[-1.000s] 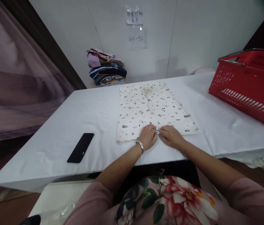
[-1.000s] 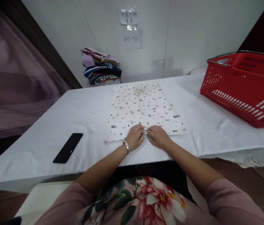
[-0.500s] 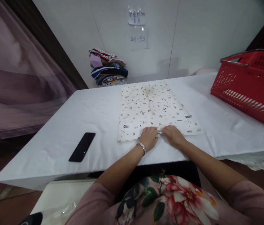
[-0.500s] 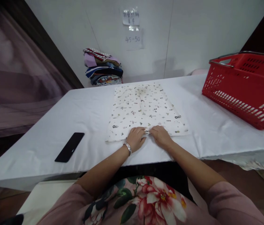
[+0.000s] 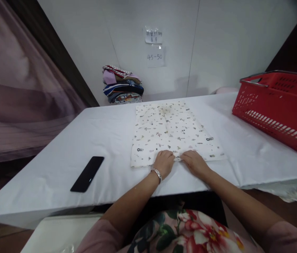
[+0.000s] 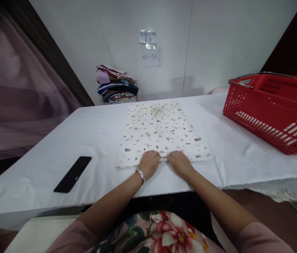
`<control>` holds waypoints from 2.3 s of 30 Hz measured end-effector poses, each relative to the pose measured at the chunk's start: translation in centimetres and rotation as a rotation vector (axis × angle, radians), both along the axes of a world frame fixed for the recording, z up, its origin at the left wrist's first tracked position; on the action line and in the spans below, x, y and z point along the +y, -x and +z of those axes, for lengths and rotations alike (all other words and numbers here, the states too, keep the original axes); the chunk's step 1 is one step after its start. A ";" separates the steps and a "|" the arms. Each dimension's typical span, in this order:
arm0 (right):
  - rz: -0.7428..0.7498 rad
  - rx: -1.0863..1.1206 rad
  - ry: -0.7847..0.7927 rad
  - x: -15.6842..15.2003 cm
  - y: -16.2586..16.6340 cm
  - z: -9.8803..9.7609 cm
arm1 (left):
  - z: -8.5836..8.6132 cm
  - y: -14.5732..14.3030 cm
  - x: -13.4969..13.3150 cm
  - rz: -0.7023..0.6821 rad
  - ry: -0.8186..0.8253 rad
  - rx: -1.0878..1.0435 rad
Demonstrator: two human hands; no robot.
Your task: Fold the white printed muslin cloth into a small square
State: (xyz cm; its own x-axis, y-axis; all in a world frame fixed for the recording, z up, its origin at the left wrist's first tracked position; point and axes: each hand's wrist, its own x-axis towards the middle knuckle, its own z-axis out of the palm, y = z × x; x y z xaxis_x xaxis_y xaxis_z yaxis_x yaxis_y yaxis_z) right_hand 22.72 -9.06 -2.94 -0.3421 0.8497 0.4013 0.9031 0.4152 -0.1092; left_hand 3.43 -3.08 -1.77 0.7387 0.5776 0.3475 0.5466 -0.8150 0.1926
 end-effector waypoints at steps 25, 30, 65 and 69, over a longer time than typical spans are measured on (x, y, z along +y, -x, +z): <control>0.073 -0.034 -0.076 1.0 1.6 -1.0 | 0.1 2.6 -1.0 0.145 -0.016 0.089; 0.054 -0.017 -0.078 0.9 1.6 -1.0 | 0.1 7.2 -0.3 0.270 0.020 0.157; 0.059 -0.102 -0.145 0.6 1.9 -1.3 | 1.8 13.8 1.2 0.968 0.783 -0.524; 0.057 -0.079 -0.142 0.5 1.8 -1.5 | 1.3 14.0 1.6 0.954 0.768 -0.590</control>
State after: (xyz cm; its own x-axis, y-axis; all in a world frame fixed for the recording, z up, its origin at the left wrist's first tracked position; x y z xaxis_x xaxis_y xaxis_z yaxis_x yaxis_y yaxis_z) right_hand 20.88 -8.53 -4.44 -0.4239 0.7646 0.4855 0.8810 0.4725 0.0249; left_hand -10.59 -1.45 -0.49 -0.1997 0.9653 -0.1681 0.5114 0.2491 0.8225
